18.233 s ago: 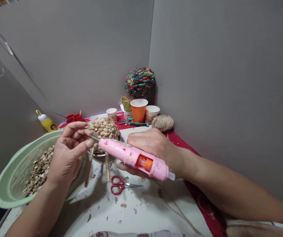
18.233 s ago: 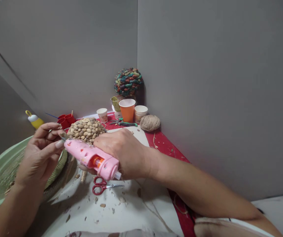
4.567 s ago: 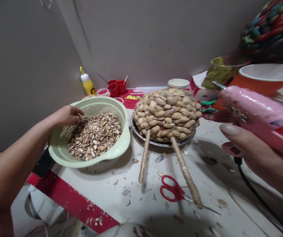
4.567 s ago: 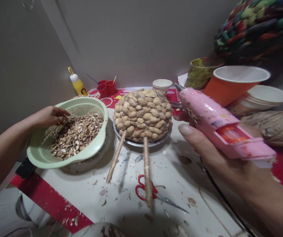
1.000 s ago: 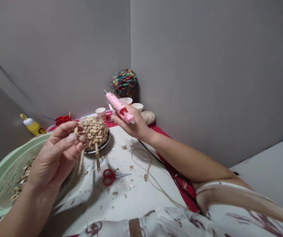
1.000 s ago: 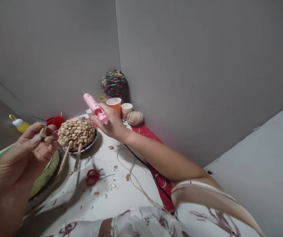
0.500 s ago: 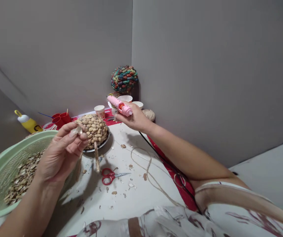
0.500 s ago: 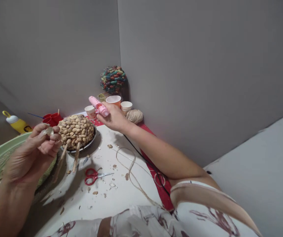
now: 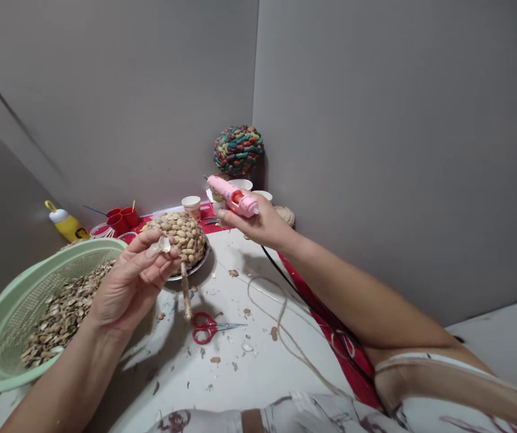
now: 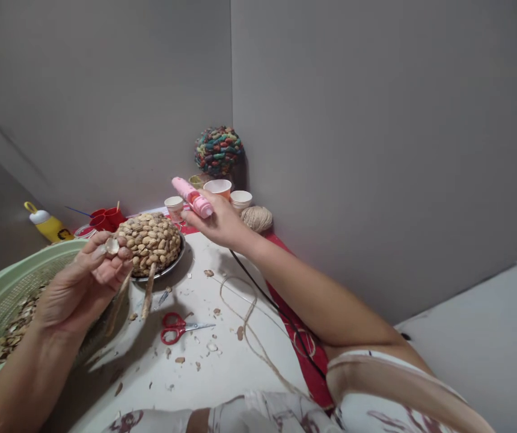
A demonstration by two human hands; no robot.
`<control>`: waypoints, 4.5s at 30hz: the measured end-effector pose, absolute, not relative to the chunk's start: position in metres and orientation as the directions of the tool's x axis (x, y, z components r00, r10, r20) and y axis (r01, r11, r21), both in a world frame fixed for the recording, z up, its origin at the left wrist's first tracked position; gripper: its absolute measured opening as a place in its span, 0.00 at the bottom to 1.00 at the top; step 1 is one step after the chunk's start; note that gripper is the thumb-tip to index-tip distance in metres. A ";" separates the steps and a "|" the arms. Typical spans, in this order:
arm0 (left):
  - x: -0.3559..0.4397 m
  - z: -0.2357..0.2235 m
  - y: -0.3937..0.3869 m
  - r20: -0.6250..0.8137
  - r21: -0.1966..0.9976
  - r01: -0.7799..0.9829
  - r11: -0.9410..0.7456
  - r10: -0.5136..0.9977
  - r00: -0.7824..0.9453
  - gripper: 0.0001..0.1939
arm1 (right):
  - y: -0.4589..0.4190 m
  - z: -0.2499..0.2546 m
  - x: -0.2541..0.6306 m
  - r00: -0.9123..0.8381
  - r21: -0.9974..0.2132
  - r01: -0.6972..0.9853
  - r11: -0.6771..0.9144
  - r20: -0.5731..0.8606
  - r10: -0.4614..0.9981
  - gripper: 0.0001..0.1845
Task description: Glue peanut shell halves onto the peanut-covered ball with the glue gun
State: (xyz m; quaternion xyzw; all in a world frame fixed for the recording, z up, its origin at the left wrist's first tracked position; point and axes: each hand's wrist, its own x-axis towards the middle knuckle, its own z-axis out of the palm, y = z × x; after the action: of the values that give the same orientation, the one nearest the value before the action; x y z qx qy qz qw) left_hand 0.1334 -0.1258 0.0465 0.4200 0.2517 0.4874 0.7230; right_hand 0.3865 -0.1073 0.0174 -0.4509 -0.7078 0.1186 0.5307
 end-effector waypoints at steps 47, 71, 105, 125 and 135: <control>0.130 0.039 -0.127 0.434 0.861 -0.376 -0.342 0.880 0.194 0.18 | -0.171 0.032 0.364 -0.559 -0.177 0.443 0.879 0.711 0.425 0.13; 0.130 0.037 -0.129 0.488 0.846 -0.329 -0.419 0.857 0.164 0.17 | -0.171 0.033 0.363 -0.546 -0.095 0.521 0.848 0.727 0.417 0.14; 0.127 0.035 -0.123 0.511 0.827 -0.348 -0.441 0.848 0.140 0.19 | -0.172 0.036 0.360 -0.514 -0.074 0.533 0.843 0.762 0.393 0.16; 0.125 0.035 -0.122 0.560 0.790 -0.370 -0.489 0.821 0.111 0.20 | -0.173 0.037 0.363 -0.536 -0.094 0.554 0.827 0.720 0.440 0.15; 0.125 0.034 -0.118 0.568 0.782 -0.361 -0.508 0.819 0.080 0.21 | -0.173 0.036 0.364 -0.541 -0.111 0.561 0.821 0.701 0.464 0.13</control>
State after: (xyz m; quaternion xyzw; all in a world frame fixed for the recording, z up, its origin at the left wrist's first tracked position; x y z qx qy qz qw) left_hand 0.1247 -0.1183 0.0340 0.5773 0.1984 0.6486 0.4547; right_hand 0.3638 -0.1726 0.0356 -0.2927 -0.8756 -0.0634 0.3790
